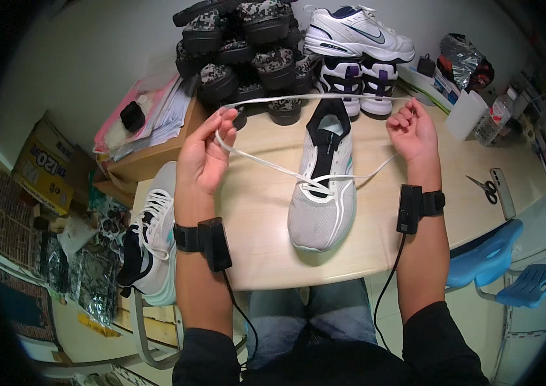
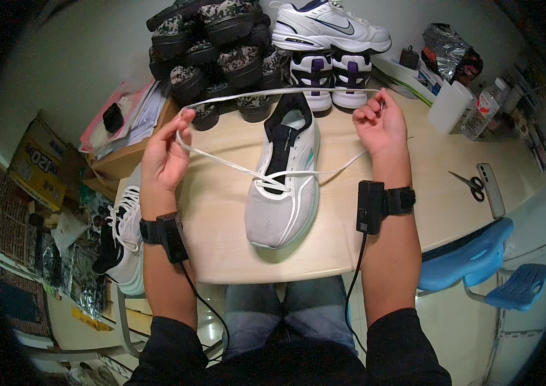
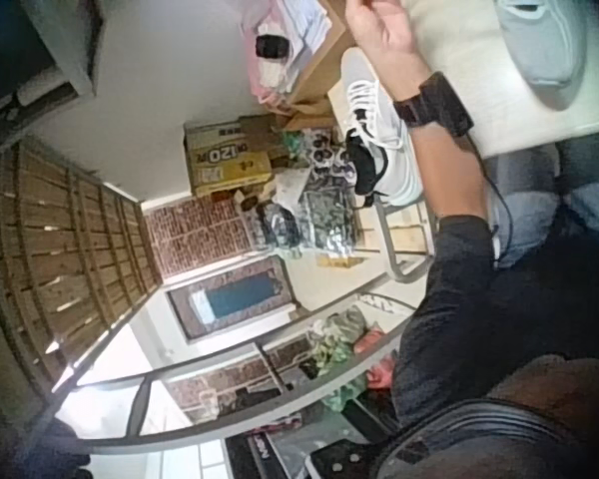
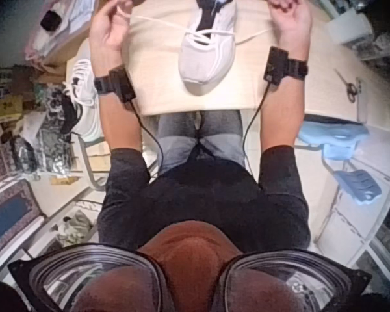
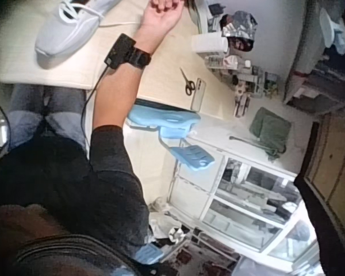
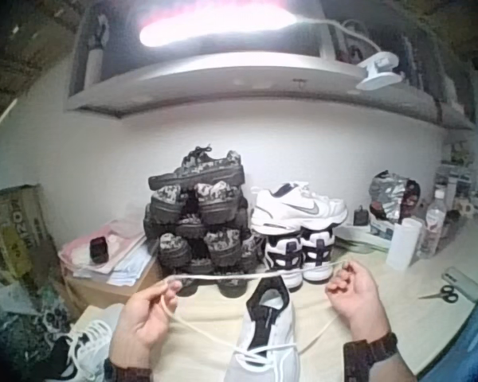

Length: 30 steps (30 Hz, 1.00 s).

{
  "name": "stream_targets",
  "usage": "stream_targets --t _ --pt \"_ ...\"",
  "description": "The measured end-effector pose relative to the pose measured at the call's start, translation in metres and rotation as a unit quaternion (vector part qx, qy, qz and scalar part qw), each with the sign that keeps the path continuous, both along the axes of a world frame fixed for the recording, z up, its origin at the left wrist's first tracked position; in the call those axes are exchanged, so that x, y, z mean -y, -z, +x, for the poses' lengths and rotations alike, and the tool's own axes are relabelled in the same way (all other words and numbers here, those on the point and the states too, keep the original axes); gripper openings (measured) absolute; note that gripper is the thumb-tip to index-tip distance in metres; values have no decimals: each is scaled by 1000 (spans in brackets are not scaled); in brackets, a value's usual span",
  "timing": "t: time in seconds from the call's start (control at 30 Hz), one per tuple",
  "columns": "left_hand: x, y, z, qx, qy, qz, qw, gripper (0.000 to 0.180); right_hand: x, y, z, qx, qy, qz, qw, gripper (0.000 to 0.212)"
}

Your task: The person laces a white shoe by threading the laces through the eyelets and pulling them tight.

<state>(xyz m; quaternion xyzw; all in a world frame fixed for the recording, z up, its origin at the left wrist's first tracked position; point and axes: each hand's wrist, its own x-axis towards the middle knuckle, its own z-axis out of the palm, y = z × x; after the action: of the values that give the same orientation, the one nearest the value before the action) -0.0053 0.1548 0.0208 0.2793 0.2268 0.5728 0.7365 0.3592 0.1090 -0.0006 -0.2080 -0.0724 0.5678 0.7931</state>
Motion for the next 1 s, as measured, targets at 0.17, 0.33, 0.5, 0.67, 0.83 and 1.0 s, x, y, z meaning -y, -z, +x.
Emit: stream_targets --t 0.17,0.33,0.5,0.67,0.83,1.0 --pt "8 -12 -11 16 49 -35 998 20 3 -16 -7 -44 112 -61 991 27" --pt "21 -15 -3 -450 11 52 891 16 6 -5 1 -53 17 159 986 31" --pt "15 0 -2 -683 197 -17 703 31 27 -33 -35 166 -264 277 909 31" --pt "14 8 -2 -722 111 274 626 27 42 -40 -96 309 -286 352 836 28" --pt "42 -12 43 -328 141 388 850 22 46 -39 -104 492 -210 154 831 17" --pt "48 -8 52 -284 143 347 883 22 45 -40 -114 547 -191 100 809 15"
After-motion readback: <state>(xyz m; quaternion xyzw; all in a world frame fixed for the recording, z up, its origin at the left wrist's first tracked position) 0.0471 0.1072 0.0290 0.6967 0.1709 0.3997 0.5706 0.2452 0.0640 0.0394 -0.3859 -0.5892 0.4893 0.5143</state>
